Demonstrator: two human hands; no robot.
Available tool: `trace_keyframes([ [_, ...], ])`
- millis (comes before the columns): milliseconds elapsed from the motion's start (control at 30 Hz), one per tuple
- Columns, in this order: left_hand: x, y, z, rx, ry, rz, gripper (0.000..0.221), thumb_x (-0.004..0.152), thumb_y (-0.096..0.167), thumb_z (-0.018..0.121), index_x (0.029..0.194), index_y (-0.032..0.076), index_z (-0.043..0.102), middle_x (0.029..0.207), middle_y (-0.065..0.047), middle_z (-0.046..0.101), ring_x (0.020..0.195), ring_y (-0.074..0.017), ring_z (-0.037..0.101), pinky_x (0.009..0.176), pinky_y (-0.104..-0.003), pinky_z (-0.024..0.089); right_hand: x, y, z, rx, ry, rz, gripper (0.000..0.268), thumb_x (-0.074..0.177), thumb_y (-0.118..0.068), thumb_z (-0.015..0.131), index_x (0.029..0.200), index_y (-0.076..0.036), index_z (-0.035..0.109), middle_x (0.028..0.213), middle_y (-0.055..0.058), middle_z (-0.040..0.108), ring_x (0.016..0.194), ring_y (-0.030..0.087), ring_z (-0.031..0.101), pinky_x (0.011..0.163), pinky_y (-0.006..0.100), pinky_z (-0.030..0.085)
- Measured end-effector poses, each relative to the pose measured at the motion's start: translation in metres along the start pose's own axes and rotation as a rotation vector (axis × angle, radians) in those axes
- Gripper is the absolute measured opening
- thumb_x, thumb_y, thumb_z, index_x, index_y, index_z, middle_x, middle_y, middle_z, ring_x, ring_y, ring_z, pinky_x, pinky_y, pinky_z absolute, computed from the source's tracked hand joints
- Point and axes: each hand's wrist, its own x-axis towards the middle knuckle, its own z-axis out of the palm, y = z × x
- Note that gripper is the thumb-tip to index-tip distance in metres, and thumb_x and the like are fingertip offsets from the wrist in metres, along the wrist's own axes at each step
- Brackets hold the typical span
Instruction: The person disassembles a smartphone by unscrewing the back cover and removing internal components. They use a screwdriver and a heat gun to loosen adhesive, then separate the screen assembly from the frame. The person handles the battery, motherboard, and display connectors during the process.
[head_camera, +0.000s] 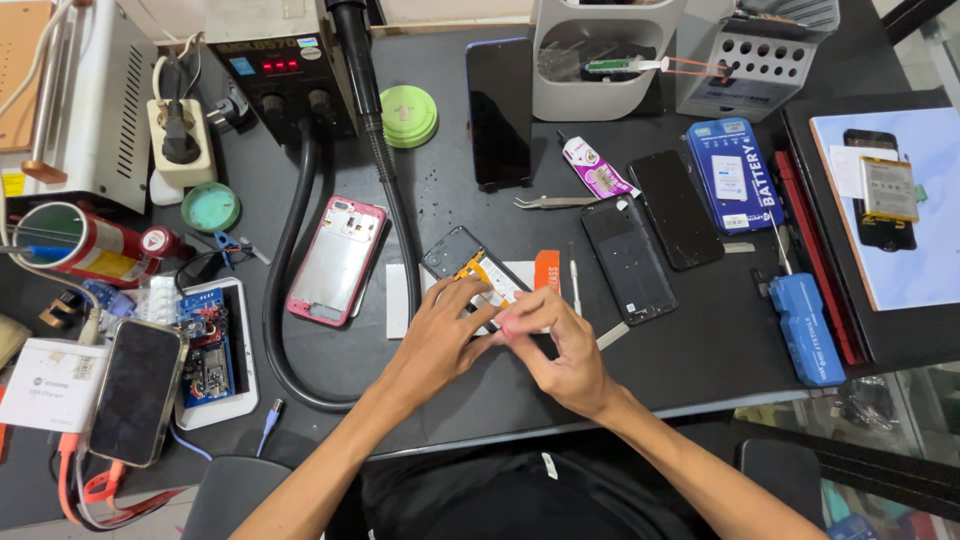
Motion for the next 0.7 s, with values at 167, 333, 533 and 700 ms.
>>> trace_keyframes([
  [167,-0.0002,0.0012,-0.0009,-0.006,0.006,0.001,0.041,0.077,0.016,0.082,0.113,0.005,0.068,0.128,-0.017,0.061,0.125,-0.0385,0.054,0.111,-0.054,0.037,0.0006,-0.0005,-0.0018,0.046,0.001,-0.003,0.023,0.095,0.004,0.069,0.11,-0.006,0.055,0.112,0.011,0.07,0.109,0.02,0.07,0.115,0.044,0.043],
  [333,0.0005,0.0025,-0.0014,-0.008,-0.006,-0.016,0.04,0.078,0.016,0.081,0.114,0.007,0.068,0.127,-0.016,0.061,0.125,-0.0375,0.055,0.112,-0.053,0.038,0.0006,-0.0002,-0.0032,-0.051,-0.008,-0.004,0.02,0.097,0.006,0.068,0.109,-0.007,0.06,0.102,0.009,0.07,0.099,0.018,0.072,0.116,0.045,0.048],
  [533,0.0003,0.0018,-0.0006,0.006,-0.004,-0.008,0.044,0.078,0.016,0.081,0.119,0.006,0.069,0.128,-0.016,0.061,0.124,-0.0378,0.054,0.112,-0.054,0.038,-0.0024,0.003,-0.0011,-0.027,0.005,0.003,0.029,0.091,0.0,0.081,0.106,-0.009,0.058,0.116,0.012,0.069,0.105,0.017,0.07,0.099,0.037,0.055],
  [700,0.0,0.0005,-0.0001,-0.033,0.008,0.001,0.036,0.079,0.019,0.082,0.111,0.009,0.07,0.128,-0.016,0.061,0.124,-0.0372,0.054,0.112,-0.053,0.037,-0.0008,0.0019,-0.0041,-0.001,-0.028,0.007,0.021,0.098,0.007,0.065,0.113,-0.005,0.056,0.11,0.011,0.076,0.11,0.021,0.073,0.123,0.05,0.04],
])
